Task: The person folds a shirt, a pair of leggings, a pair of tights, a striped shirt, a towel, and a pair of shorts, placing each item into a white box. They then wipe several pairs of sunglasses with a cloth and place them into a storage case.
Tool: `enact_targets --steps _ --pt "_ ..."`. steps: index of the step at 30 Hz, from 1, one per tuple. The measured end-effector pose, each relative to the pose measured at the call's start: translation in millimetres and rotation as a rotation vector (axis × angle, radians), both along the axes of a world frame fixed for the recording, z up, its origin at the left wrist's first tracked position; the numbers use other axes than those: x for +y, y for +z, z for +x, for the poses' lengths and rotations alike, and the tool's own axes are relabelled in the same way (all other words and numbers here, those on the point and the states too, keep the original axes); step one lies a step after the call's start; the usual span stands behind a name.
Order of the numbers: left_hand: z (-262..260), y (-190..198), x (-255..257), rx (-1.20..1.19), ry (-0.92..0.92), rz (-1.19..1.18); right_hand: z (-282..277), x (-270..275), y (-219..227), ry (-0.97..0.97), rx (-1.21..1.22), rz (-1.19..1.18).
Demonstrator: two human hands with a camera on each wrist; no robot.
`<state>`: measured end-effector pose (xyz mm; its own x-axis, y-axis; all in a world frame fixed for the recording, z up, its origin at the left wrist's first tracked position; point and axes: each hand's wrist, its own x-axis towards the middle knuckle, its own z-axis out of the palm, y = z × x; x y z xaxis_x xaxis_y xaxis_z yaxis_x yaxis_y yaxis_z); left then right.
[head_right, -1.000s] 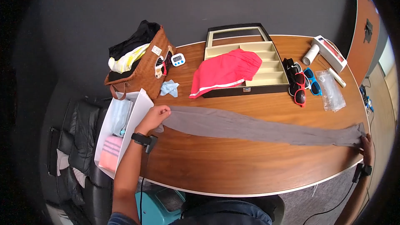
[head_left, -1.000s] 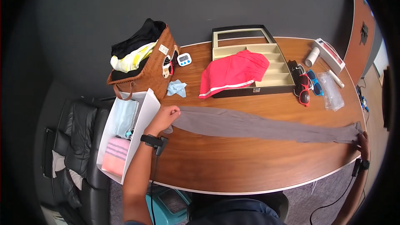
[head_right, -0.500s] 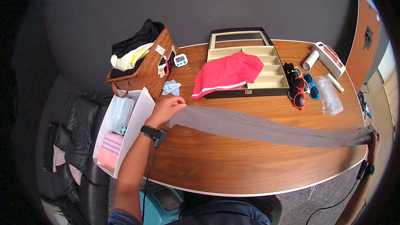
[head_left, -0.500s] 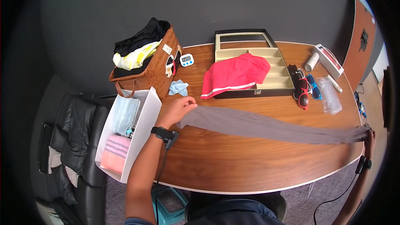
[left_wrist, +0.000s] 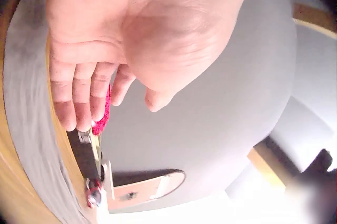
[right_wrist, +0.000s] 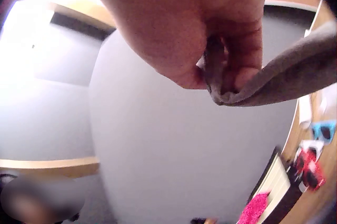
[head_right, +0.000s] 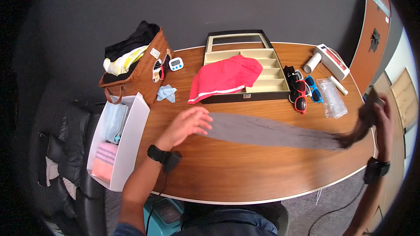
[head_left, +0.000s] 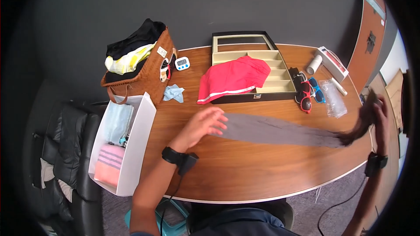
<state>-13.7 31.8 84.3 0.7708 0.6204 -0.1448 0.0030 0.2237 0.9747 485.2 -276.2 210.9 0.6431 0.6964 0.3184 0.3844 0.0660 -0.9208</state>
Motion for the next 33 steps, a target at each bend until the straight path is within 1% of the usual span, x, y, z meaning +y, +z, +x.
enact_targets --steps 1,2,3,4,5,6,7,8,9,11,12,13,14,15,16,17,19,20,21,23,24,25,26,27,28,29,31,32,33 --pt "6.6 -1.4 -9.1 -0.009 -0.007 0.0 -33.2 22.0 9.4 0.064 -0.059 -0.095" --pt "14.7 -2.6 -17.5 -0.108 -0.086 -0.121 -70.0 46.0 15.1 0.111 -0.111 -0.135" --pt "22.0 -2.0 -24.2 -0.205 -0.167 -0.243 -104.4 68.1 11.9 0.133 -0.115 -0.12" --pt "28.2 1.2 -29.2 -0.212 -0.227 -0.281 -151.2 90.6 25.3 0.294 -0.097 -0.151" --pt "31.6 0.4 -31.4 -0.221 -0.236 -0.281 -177.4 112.5 15.7 0.41 -0.031 -0.13" --pt "34.6 -1.1 -34.1 -0.31 -0.246 -0.392 -205.5 127.3 10.3 0.595 0.009 -0.172" --pt "37.0 -0.9 -34.6 -0.398 -0.257 -0.502 -225.0 138.9 -5.4 0.804 -0.051 -0.198" --pt "34.1 6.2 -36.1 -0.471 -0.25 -0.655 -245.0 145.3 -15.1 0.954 0.03 -0.228" --pt "28.0 5.2 -35.6 -0.476 -0.254 -0.655 -248.8 149.1 -25.0 0.958 -0.099 -0.23" --pt "10.4 -3.5 -38.8 -0.248 0.032 -0.479 -228.8 149.2 -53.5 0.805 0.034 -0.227" --pt "4.4 -16.8 -34.5 -0.197 0.07 -0.449 -212.8 146.3 -68.7 0.807 0.032 -0.236" --pt "0.0 -18.9 -33.5 -0.202 0.068 -0.456 -192.1 141.7 -83.5 0.647 -0.095 -0.315" --pt "-1.9 -20.3 -31.9 -0.16 0.114 -0.394 -171.8 135.7 -95.9 0.48 -0.222 -0.392" --pt "-2.2 -22.1 -30.4 -0.119 0.155 -0.332 -154.5 126.6 -107.3 0.356 -0.334 -0.436" --pt "-2.3 -18.7 -28.9 -0.142 0.201 -0.324 -134.2 114.0 -123.4 0.275 -0.382 -0.423" --pt "-3.3 -12.5 -25.6 -0.152 0.186 -0.33 -119.9 102.0 -128.2 0.26 -0.391 -0.431" --pt "-9.6 1.0 -15.4 -0.2 0.2 -0.295 -102.3 82.5 -133.6 0.088 -0.475 -0.729" --pt "-13.5 4.8 -10.2 -0.218 0.208 -0.266 -100.5 75.7 -137.2 0.002 -0.495 -0.818" --pt "-17.3 3.6 -3.0 -0.214 0.201 -0.265 -101.0 73.1 -137.9 -0.004 -0.49 -0.818" --pt "-23.0 -1.3 10.6 -0.089 0.325 -0.161 -106.9 74.1 -140.0 0.038 -0.494 -0.951" --pt "-21.7 1.0 12.0 -0.022 0.358 -0.105 -113.0 75.5 -142.7 0.015 -0.521 -0.926" --pt "-26.3 -10.1 18.4 -0.016 0.365 -0.099 -119.8 77.9 -143.0 0.023 -0.517 -0.92" --pt "-33.3 -31.1 30.7 0.27 0.361 0.297 -126.5 81.1 -141.6 0.088 -0.547 -0.944" --pt "-38.3 -37.8 34.3 0.558 0.342 0.692 -131.3 84.2 -142.0 0.153 -0.577 -0.966" --pt "-40.7 -48.3 30.9 0.635 0.445 0.865 -129.0 85.0 -150.5 0.186 -0.628 -0.878" --pt "-40.0 -46.5 26.2 0.647 0.45 0.867 -119.7 82.0 -155.7 0.196 -0.623 -0.872" --pt "-42.0 -43.6 13.6 0.725 0.395 0.894 -103.2 80.3 -165.6 0.272 -0.077 -0.55" --pt "-43.5 -52.5 9.5 0.673 0.4 0.99 -110.2 79.8 -148.0 0.293 0.126 -0.396" --pt "-39.9 -41.4 1.4 0.679 0.41 0.991 -97.2 80.5 -152.2 0.343 0.202 -0.264"
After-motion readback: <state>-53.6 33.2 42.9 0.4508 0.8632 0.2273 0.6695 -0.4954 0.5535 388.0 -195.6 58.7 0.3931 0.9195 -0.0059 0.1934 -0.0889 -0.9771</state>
